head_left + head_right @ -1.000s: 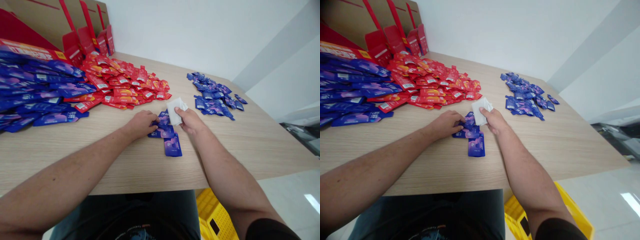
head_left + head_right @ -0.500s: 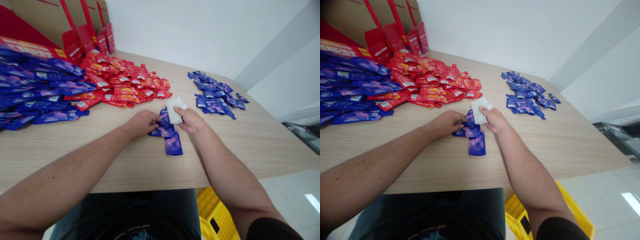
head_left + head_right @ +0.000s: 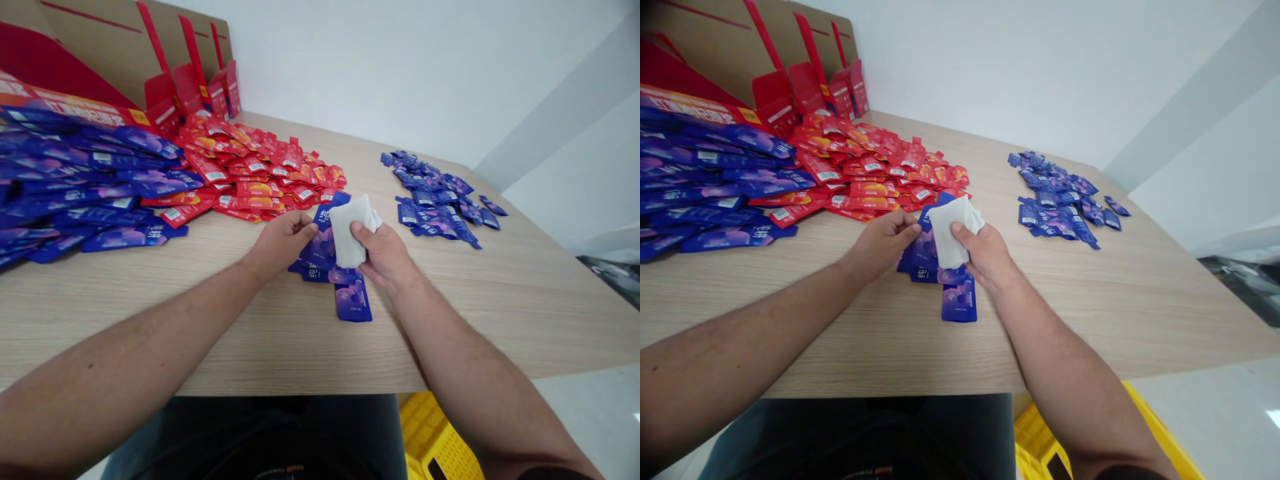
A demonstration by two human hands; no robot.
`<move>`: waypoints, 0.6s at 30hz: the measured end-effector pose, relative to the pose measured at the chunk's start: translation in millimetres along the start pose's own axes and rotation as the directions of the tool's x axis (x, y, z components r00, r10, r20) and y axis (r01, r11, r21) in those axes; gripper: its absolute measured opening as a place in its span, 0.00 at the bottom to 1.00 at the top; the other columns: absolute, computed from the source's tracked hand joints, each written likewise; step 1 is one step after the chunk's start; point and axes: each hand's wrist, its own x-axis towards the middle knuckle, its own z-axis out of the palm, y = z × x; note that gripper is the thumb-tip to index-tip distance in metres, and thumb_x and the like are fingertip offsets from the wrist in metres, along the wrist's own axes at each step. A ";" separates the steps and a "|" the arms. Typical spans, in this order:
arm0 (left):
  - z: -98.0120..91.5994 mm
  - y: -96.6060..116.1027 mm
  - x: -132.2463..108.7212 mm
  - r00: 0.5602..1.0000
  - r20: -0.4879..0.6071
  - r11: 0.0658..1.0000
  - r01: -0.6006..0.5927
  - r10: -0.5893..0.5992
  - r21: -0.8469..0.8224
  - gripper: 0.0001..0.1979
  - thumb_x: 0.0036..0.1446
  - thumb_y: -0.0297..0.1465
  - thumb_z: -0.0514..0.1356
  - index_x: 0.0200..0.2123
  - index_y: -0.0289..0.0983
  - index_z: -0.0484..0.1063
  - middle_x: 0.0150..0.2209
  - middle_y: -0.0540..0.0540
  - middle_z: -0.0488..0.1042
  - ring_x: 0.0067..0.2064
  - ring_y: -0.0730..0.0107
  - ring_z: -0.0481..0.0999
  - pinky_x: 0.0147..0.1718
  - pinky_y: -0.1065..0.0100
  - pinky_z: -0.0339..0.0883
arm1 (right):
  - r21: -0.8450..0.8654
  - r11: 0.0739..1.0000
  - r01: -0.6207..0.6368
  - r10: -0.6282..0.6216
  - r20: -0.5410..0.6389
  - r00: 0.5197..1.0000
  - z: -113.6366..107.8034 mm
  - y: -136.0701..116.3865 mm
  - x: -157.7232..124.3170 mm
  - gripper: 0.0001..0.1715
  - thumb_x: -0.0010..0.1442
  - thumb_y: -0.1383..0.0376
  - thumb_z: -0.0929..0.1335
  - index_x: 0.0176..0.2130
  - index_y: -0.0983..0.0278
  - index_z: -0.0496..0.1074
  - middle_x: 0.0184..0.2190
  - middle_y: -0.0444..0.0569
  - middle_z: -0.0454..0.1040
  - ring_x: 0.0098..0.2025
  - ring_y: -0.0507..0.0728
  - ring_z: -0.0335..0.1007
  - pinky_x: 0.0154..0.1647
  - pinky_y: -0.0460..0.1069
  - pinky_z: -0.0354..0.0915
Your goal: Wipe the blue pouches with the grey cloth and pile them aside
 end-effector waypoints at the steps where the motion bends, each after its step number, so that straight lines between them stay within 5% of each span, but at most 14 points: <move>1: 0.8 1.7 -2.3 1.000 -0.014 0.998 0.005 -0.006 -0.061 0.09 0.61 0.35 0.61 0.30 0.37 0.71 0.25 0.52 0.70 0.25 0.75 0.66 0.26 0.71 0.60 | -0.062 0.998 0.020 -0.019 0.012 1.000 1.1 0.0 -2.3 0.33 0.51 0.44 0.78 0.48 0.60 0.76 0.38 0.49 0.84 0.40 0.63 0.82 0.42 0.58 0.78; 4: 5.0 5.2 -8.8 0.998 -0.013 0.968 0.056 -0.061 -0.245 0.10 0.58 0.33 0.63 0.28 0.39 0.65 0.21 0.55 0.64 0.21 0.77 0.60 0.21 0.73 0.54 | -0.419 0.891 0.174 -0.199 -0.014 0.980 0.5 -1.5 -6.8 0.29 0.58 0.44 0.74 0.49 0.60 0.76 0.42 0.52 0.83 0.45 0.65 0.80 0.47 0.60 0.75; 7: 10.3 6.9 -13.2 0.993 0.033 0.921 0.114 -0.110 -0.372 0.11 0.54 0.32 0.65 0.28 0.39 0.64 0.22 0.56 0.64 0.21 0.77 0.62 0.22 0.73 0.58 | -0.729 0.588 0.350 -0.434 0.081 0.897 1.1 -7.2 -12.0 0.22 0.61 0.48 0.72 0.48 0.60 0.77 0.45 0.53 0.81 0.49 0.65 0.76 0.51 0.60 0.72; 11: 14.7 8.9 -15.7 0.985 0.052 0.841 0.170 -0.167 -0.514 0.10 0.50 0.29 0.66 0.27 0.38 0.65 0.23 0.54 0.66 0.23 0.77 0.64 0.22 0.74 0.59 | -0.776 0.385 0.500 -0.355 0.376 0.856 7.7 -16.8 -21.0 0.14 0.64 0.53 0.70 0.43 0.60 0.76 0.39 0.50 0.78 0.42 0.60 0.74 0.45 0.56 0.70; 18: 16.4 16.3 -16.6 0.978 0.094 0.769 0.206 -0.188 -0.605 0.08 0.46 0.26 0.64 0.26 0.38 0.65 0.22 0.54 0.68 0.22 0.76 0.66 0.22 0.73 0.62 | -0.827 0.247 0.505 -0.258 0.446 0.857 9.6 -19.6 -22.9 0.09 0.60 0.59 0.71 0.36 0.61 0.73 0.37 0.50 0.73 0.42 0.60 0.72 0.44 0.54 0.68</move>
